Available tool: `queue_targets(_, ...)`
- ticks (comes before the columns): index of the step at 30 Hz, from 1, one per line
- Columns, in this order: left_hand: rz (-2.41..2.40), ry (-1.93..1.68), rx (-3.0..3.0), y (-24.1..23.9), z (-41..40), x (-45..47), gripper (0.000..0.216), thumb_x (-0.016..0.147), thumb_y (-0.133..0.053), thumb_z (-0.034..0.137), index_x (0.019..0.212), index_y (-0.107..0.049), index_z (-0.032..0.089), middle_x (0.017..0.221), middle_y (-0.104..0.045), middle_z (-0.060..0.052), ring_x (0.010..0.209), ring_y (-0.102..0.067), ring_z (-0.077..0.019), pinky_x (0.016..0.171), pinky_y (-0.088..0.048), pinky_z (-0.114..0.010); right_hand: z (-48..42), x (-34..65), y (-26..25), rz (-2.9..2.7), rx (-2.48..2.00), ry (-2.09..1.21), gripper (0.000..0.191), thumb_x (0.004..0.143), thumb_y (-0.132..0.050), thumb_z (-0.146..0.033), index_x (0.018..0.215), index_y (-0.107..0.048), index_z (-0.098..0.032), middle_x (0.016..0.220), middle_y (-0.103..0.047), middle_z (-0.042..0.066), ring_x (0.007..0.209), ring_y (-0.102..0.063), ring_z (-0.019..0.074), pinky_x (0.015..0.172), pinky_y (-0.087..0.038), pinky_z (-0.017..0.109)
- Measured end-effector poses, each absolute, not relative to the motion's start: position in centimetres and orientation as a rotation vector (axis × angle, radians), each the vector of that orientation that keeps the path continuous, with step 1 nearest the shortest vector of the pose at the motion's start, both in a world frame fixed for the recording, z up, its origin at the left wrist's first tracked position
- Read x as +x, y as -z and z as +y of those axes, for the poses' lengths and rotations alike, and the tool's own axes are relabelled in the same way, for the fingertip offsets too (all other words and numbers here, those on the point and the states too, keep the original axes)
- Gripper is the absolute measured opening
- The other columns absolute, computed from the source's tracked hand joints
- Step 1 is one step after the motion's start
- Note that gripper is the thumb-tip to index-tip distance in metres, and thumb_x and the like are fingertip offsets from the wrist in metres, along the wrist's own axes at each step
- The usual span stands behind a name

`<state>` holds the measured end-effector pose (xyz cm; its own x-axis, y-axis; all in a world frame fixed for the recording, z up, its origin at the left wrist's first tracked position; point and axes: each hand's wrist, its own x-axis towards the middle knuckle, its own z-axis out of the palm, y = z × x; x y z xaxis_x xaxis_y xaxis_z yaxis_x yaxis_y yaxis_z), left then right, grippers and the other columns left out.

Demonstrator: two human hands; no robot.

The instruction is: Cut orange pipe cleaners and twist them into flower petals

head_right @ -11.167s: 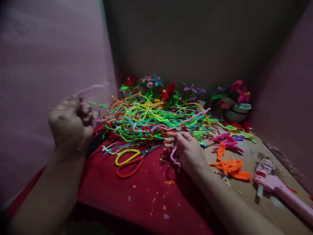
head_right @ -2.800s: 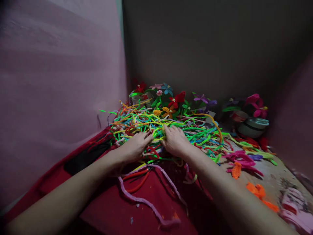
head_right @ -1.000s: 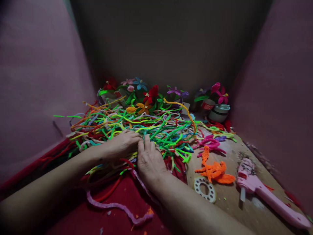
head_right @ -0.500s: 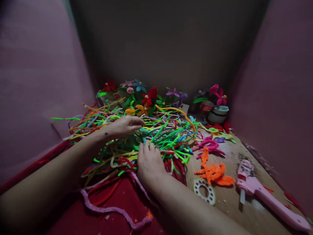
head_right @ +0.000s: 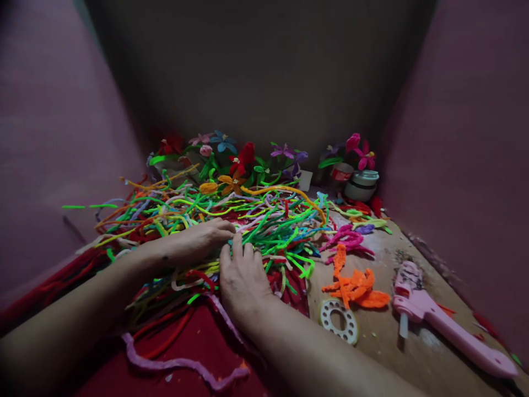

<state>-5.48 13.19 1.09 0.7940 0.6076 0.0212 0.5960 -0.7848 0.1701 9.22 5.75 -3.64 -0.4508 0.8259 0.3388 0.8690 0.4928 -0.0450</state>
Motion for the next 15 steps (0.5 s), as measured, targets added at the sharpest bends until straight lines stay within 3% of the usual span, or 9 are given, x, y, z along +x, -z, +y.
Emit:
queue_targets(3, 0.940, -0.066, 2.825, -1.3, 12.8, -5.4, 0.030, 0.080, -0.043, 0.009, 0.099, -0.065, 0.016, 0.109, -0.061, -0.010, 0.102, -0.054, -0.0166, 0.093, -0.039, -0.028, 5.9, 9.3, 3.6, -2.438, -1.422, 0.218, 0.044, 0.082, -0.039, -0.016, 0.125, -0.044, -0.011, 0.139, -0.032, 0.022, 0.096, -0.051, 0.0271, 0.076, -0.045, 0.041)
queue_targets(6, 0.933, 0.055, 2.711, -2.6, 12.7, -5.5, 0.034, 0.081, -0.040, 0.012, 0.105, -0.063, 0.018, 0.112, -0.062, -0.007, 0.101, -0.056, -0.0159, 0.091, -0.040, -0.025, 6.0, 9.3, 3.7, -2.471, -1.440, 0.242, 0.040, 0.083, -0.038, -0.019, 0.121, -0.047, -0.010, 0.136, -0.038, 0.022, 0.097, -0.049, 0.0283, 0.076, -0.044, 0.042)
queue_targets(15, 1.534, -0.217, 2.558, -4.3, 16.9, -5.5, 0.033, 0.075, -0.043, 0.028, 0.092, -0.069, 0.015, 0.080, -0.069, -0.001, 0.074, -0.058, -0.0145, 0.066, -0.042, -0.020, 6.1, 9.5, 3.9, -2.521, -1.358, 0.278, 0.044, 0.084, -0.038, -0.022, 0.125, -0.044, -0.008, 0.129, -0.045, 0.021, 0.098, -0.047, 0.0285, 0.078, -0.042, 0.044)
